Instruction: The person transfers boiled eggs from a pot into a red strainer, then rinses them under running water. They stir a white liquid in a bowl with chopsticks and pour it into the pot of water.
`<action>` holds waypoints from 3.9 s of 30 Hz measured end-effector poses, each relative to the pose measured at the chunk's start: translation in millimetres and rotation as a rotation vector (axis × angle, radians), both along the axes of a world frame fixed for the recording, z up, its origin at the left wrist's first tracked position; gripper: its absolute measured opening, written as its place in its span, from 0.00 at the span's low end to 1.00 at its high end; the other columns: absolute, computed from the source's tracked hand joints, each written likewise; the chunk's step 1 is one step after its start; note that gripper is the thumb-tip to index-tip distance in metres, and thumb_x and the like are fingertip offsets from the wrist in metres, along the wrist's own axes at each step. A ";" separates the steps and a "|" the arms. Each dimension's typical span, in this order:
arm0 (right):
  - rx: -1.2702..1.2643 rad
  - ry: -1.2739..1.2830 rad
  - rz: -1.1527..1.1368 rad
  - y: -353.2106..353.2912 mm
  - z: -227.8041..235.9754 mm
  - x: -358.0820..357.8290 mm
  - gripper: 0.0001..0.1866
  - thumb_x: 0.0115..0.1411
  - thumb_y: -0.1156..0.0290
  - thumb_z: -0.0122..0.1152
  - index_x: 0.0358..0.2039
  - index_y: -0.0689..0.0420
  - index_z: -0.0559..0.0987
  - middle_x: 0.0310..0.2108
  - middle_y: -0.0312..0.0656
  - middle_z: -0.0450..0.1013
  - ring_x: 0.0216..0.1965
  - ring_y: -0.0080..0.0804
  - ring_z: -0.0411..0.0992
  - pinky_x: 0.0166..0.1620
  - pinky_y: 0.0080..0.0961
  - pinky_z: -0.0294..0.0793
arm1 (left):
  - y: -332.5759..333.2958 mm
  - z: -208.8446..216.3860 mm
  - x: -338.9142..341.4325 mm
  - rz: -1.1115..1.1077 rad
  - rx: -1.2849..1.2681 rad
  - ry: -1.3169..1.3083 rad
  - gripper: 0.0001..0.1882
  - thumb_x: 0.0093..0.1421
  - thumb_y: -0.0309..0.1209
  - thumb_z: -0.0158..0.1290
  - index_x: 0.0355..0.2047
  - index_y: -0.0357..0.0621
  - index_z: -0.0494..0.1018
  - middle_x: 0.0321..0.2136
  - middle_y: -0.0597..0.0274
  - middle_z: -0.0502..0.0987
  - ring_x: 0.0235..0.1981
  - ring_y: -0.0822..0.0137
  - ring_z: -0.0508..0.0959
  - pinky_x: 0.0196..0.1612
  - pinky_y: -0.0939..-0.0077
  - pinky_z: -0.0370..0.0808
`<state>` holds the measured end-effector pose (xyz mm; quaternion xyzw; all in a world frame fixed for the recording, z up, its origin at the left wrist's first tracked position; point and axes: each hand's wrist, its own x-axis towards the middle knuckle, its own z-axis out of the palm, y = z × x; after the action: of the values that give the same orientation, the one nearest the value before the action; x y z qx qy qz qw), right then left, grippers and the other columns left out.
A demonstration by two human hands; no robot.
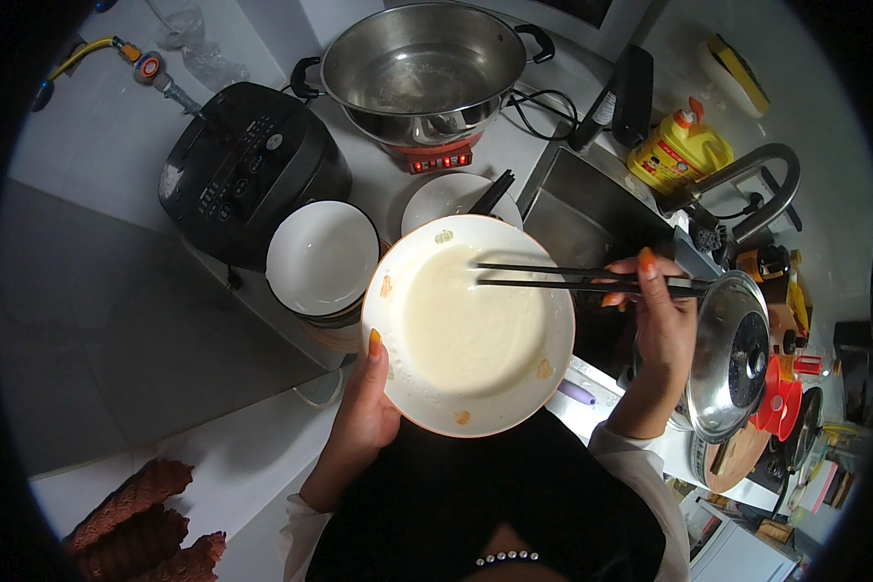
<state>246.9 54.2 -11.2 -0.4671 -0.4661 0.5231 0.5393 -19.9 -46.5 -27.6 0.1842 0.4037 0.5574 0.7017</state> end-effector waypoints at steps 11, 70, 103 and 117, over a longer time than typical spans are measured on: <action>-0.068 0.041 0.266 -7.5 10.8 11.3 0.14 0.59 0.69 0.54 0.27 0.69 0.77 0.23 0.49 0.75 0.18 0.29 0.73 0.23 0.20 0.73 | -0.1 -0.7 -0.7 -0.002 0.026 0.013 0.30 0.66 0.45 0.31 0.63 0.41 0.42 0.61 0.54 0.52 0.62 0.62 0.55 0.62 0.65 0.53; 0.291 -0.151 0.257 -14.3 15.1 -31.5 0.07 0.55 0.74 0.58 0.25 0.65 0.80 0.20 0.43 0.75 0.22 0.27 0.73 0.28 0.19 0.70 | 0.2 -5.3 0.0 0.003 0.083 0.017 0.32 0.65 0.52 0.26 0.62 0.43 0.45 0.60 0.53 0.54 0.60 0.59 0.57 0.61 0.63 0.56; 0.243 0.065 0.097 27.6 34.0 -2.9 0.12 0.60 0.68 0.54 0.31 0.67 0.75 0.27 0.51 0.74 0.23 0.35 0.75 0.22 0.22 0.74 | 47.0 32.3 -20.6 0.154 0.151 0.077 0.30 0.66 0.48 0.31 0.62 0.46 0.47 0.60 0.55 0.56 0.59 0.60 0.59 0.58 0.62 0.59; 0.301 0.028 0.151 94.8 48.9 -57.6 0.24 0.62 0.57 0.49 0.31 0.70 0.78 0.23 0.47 0.75 0.22 0.26 0.73 0.29 0.19 0.71 | 123.5 74.9 -33.7 0.193 0.112 0.090 0.32 0.64 0.48 0.39 0.62 0.47 0.47 0.59 0.55 0.57 0.60 0.58 0.57 0.58 0.48 0.56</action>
<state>189.2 149.0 37.6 -0.3374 -0.5655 0.4929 0.5687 -53.6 77.0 47.2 0.2084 0.4188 0.6354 0.6144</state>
